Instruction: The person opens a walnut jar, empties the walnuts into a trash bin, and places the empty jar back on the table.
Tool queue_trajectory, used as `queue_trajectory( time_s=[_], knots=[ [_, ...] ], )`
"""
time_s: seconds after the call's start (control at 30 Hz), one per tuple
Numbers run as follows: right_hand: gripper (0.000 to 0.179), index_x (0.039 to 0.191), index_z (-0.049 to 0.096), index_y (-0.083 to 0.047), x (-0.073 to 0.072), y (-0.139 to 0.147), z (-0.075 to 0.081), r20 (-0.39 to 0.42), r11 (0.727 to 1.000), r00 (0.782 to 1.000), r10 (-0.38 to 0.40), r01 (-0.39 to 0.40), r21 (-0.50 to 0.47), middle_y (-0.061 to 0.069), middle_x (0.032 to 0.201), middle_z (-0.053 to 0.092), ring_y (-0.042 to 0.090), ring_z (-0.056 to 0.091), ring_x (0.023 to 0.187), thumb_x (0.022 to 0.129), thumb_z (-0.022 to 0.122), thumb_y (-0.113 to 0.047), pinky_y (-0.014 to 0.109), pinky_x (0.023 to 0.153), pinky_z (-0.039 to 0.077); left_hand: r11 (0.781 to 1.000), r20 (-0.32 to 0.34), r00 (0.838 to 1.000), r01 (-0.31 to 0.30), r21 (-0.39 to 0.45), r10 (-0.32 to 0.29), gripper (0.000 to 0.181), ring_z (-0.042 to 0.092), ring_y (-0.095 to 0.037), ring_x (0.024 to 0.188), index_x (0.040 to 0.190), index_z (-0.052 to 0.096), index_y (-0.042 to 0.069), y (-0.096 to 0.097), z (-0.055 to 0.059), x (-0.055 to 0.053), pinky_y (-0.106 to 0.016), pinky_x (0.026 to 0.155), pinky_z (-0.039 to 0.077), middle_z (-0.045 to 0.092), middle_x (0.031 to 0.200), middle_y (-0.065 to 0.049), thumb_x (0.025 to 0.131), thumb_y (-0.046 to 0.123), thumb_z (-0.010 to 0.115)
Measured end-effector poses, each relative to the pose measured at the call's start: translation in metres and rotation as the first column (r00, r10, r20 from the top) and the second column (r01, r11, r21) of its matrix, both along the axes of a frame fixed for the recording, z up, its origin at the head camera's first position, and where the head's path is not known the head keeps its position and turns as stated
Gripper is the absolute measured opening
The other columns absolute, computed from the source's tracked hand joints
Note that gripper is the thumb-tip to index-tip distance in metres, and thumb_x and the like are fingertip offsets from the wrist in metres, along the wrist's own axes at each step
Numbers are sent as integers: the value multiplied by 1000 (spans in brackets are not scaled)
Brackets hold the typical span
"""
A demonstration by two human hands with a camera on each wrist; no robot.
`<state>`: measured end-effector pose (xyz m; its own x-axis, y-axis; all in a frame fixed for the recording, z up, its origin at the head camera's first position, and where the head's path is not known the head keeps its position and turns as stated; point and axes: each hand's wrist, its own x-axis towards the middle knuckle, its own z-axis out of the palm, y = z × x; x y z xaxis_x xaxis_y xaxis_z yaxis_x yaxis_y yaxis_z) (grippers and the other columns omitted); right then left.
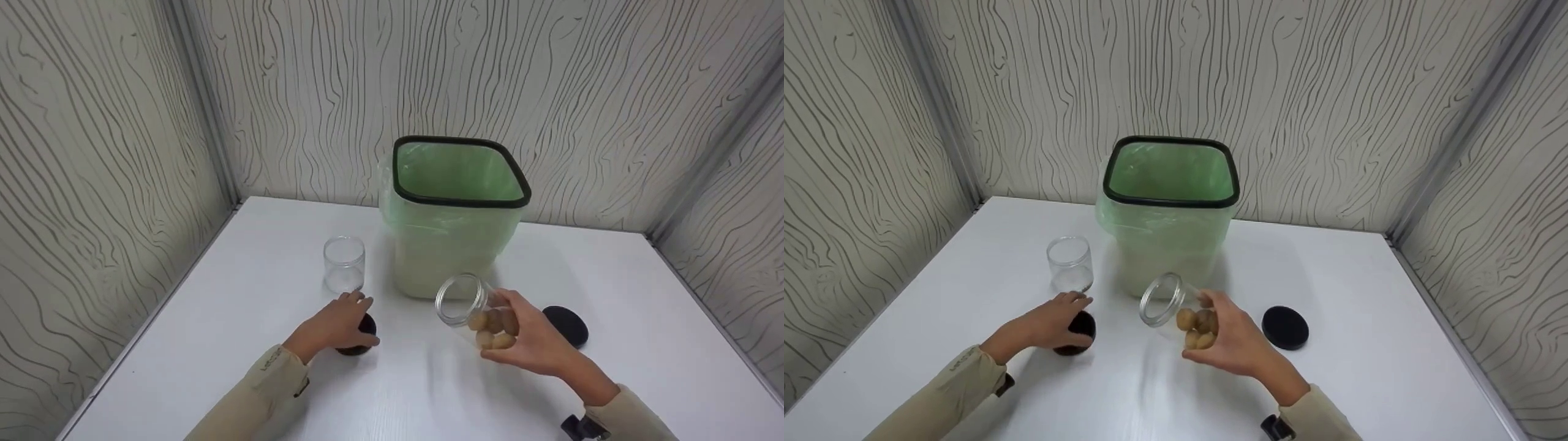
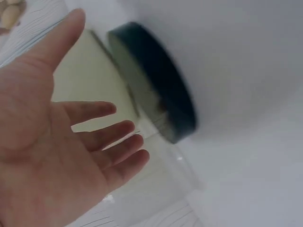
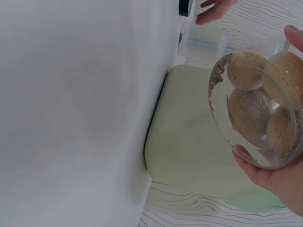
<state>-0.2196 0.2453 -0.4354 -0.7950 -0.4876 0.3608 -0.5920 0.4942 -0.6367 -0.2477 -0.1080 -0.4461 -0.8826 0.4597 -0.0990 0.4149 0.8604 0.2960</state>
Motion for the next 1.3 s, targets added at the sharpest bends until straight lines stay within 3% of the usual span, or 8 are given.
queue_trajectory(
  time_s=[0.1,0.2,0.43,0.57,0.7,0.83,1.07,1.3],
  knots=[
    [86,135,39,-22,0,1,0,-3,1000,1000,-5,5,-2,-5,123,54,12,60,100,65,88,-31,28,86,49,991,-69,998,8,137,1,74,36,-34,130,142,36,-1,5,17,-1,-45,103,34,36,143,-21,88,42,63],
    [86,135,39,-22,1,0,1,6,1000,1000,-4,4,-11,-5,124,53,13,60,101,64,88,-29,28,86,49,953,-156,987,5,302,44,71,31,-34,134,145,29,-2,11,32,-3,-44,105,31,30,146,-22,93,37,59],
    [85,136,38,-22,2,0,4,45,1000,999,7,-6,-29,-3,124,53,13,61,102,67,87,-28,28,84,50,758,-218,950,-29,652,224,64,23,-29,139,147,22,-1,26,62,-11,-43,110,21,25,150,-19,97,28,50],
    [84,137,37,-20,3,0,7,46,998,998,40,-37,-56,0,125,52,16,61,103,69,86,-22,29,82,51,691,-224,945,-3,723,238,61,21,-25,140,148,20,0,35,76,-19,-40,111,19,24,151,-17,99,26,45],
    [83,137,37,-17,3,0,9,39,996,997,64,-61,-73,2,126,51,18,61,103,70,85,-25,30,81,52,676,-232,939,-3,737,256,62,18,-25,140,149,16,0,43,90,-28,-40,111,19,19,153,-17,100,29,42],
    [84,137,37,-17,3,1,9,28,996,998,54,-52,-67,1,126,51,18,61,103,69,86,-27,30,81,52,683,-224,933,-32,729,283,65,14,-26,141,150,12,2,49,105,-36,-41,112,17,13,155,-16,101,36,37],
    [85,137,37,-18,3,2,11,14,998,999,37,-36,-55,-1,126,51,17,61,102,68,87,-22,30,82,51,724,-194,936,-85,685,294,67,6,-26,143,150,8,1,61,128,-56,-40,113,12,5,156,-15,102,41,31],
    [86,137,37,-20,5,2,16,3,1000,1000,0,1,-27,-4,126,51,14,60,104,67,87,-27,29,84,50,750,-163,943,-117,651,289,65,7,-25,143,150,8,2,66,135,-71,-39,113,13,1,157,-13,102,40,29]
  ],
)
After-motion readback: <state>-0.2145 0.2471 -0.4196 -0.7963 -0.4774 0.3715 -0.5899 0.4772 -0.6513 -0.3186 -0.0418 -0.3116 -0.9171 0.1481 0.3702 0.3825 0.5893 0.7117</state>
